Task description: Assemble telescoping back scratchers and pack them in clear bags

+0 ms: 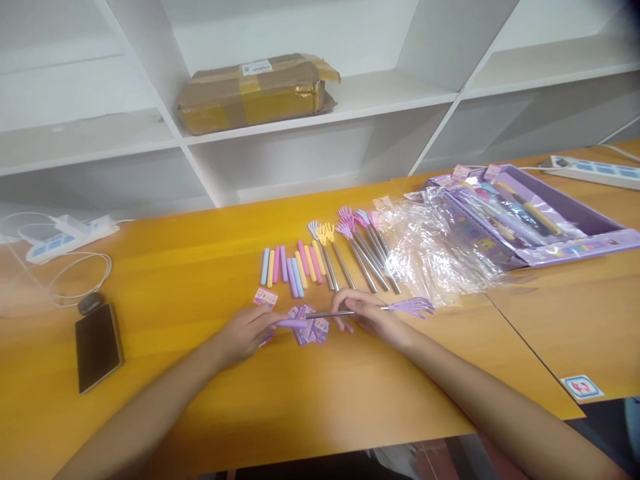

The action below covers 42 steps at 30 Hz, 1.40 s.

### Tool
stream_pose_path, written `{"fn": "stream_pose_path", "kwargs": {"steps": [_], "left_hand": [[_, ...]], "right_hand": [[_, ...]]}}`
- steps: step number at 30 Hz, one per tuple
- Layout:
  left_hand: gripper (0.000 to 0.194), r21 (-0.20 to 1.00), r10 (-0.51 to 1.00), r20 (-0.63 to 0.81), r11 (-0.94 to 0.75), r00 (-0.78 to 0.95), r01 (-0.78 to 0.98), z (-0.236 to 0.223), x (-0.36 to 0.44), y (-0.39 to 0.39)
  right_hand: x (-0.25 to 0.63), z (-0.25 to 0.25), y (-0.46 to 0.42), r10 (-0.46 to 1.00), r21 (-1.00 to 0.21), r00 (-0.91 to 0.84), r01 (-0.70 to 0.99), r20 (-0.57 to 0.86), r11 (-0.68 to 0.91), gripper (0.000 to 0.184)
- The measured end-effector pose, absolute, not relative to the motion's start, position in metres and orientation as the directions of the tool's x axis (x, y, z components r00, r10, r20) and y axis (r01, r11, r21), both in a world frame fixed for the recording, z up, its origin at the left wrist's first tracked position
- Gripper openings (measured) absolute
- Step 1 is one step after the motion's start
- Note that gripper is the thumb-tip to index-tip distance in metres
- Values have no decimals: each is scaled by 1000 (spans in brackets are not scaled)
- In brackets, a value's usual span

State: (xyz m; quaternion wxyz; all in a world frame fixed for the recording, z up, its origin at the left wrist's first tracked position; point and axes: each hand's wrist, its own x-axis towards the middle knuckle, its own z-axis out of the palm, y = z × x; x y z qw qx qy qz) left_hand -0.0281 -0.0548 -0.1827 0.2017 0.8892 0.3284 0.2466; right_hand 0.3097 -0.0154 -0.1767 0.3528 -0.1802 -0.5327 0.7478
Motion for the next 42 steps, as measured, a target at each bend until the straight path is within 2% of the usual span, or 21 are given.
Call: {"fn": "stream_pose_path", "kwargs": {"steps": [14, 22, 27, 34, 37, 42], "left_hand": [[37, 538, 735, 289, -655, 613, 531, -183, -27, -56], [37, 510, 730, 308, -668, 609, 542, -180, -26, -56], [34, 499, 692, 334, -706, 640, 503, -181, -25, -56], [33, 348, 631, 410, -776, 658, 526, -179, -26, -57], [33, 386, 657, 444, -754, 609, 532, -179, -26, -56], [34, 487, 719, 487, -695, 497, 529, -179, -27, -52]], "right_hand": [[310, -177, -18, 710, -943, -695, -301, 116, -140, 32], [313, -168, -25, 701, -984, -702, -176, 125, -1, 36], [312, -170, -26, 681, -977, -717, -212, 148, -12, 38], [304, -176, -26, 692, -969, -711, -239, 126, -69, 36], [306, -177, -20, 757, -959, -644, -269, 111, -89, 34], [321, -172, -4, 876, -926, -458, -375, 153, -35, 47]]}}
